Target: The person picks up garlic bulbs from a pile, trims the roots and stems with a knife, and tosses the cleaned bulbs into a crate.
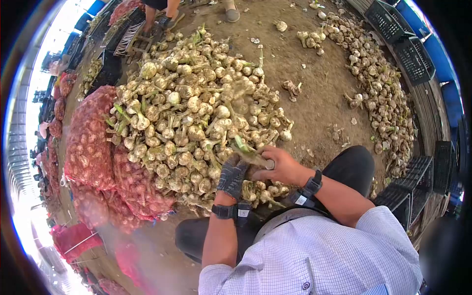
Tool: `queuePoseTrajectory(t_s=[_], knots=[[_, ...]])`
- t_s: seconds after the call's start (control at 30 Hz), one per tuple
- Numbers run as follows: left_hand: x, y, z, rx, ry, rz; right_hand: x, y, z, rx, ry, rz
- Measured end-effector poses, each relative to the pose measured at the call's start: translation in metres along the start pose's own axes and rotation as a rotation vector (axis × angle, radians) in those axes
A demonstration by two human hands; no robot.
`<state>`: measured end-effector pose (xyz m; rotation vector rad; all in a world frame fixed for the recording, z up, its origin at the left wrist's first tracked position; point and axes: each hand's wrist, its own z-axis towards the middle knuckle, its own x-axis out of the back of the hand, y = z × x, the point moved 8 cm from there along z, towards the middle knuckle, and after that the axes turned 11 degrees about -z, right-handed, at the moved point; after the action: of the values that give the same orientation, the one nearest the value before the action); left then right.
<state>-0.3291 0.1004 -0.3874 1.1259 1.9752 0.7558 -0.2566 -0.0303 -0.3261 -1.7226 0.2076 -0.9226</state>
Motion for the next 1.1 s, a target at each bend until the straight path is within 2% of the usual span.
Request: queuePoseTrajectory(t_s=[0.03, 0.07, 0.17, 0.27, 0.37, 0.43, 0.5, 0.53, 0.6, 0.67, 0.7, 0.73, 0.77, 0.87, 0.97, 1.0, 1.1], knots=[[0.004, -0.006, 0.005, 0.004, -0.005, 0.035, 0.006, 0.003, -0.003, -0.072, 0.006, 0.052], [0.009, -0.017, 0.011, 0.033, -0.03, -0.092, 0.011, 0.009, -0.006, -0.145, 0.014, 0.102], [0.002, -0.033, 0.015, 0.172, -0.124, -0.476, 0.03, 0.015, -0.008, -0.148, 0.03, -0.03], [-0.041, -0.004, -0.008, 0.358, -0.259, -0.855, 0.046, 0.001, -0.005, -0.119, -0.012, -0.161], [-0.056, 0.003, -0.017, 0.437, -0.421, -0.939, 0.05, -0.008, -0.001, -0.062, -0.054, -0.216], [-0.068, 0.016, -0.026, 0.358, -0.608, -1.023, 0.046, -0.007, 0.002, -0.065, -0.081, -0.285], [-0.057, -0.004, -0.027, 0.351, -0.554, -1.034, 0.034, 0.005, 0.006, -0.115, -0.119, -0.421], [-0.053, -0.009, -0.029, 0.354, -0.527, -1.034, 0.025, 0.031, 0.0, -0.158, -0.144, -0.502], [-0.062, 0.019, -0.034, 0.311, -0.626, -1.098, 0.017, 0.089, -0.001, -0.228, -0.177, -0.676], [-0.052, 0.013, -0.028, 0.392, -0.411, -1.23, 0.036, 0.058, 0.002, -0.396, -0.118, -0.295], [-0.053, 0.012, -0.022, 0.356, -0.516, -1.189, 0.041, 0.045, -0.002, -0.486, -0.088, -0.099], [-0.057, 0.015, -0.019, 0.313, -0.619, -1.146, 0.043, 0.04, -0.002, -0.494, -0.087, -0.094], [-0.043, 0.002, -0.011, 0.346, -0.423, -1.0, 0.044, 0.026, 0.0, -0.397, -0.063, -0.097], [-0.036, -0.011, -0.002, 0.363, -0.339, -1.04, 0.04, -0.006, -0.006, -0.079, -0.007, -0.156], [-0.03, -0.004, -0.005, 0.246, -0.274, -0.763, 0.036, -0.016, -0.009, -0.027, 0.022, -0.293], [-0.043, 0.005, -0.01, 0.274, -0.363, -0.812, 0.036, -0.012, -0.009, -0.043, 0.02, -0.256], [-0.044, -0.009, -0.014, 0.36, -0.446, -0.874, 0.04, -0.006, -0.009, -0.035, 0.019, -0.202]])
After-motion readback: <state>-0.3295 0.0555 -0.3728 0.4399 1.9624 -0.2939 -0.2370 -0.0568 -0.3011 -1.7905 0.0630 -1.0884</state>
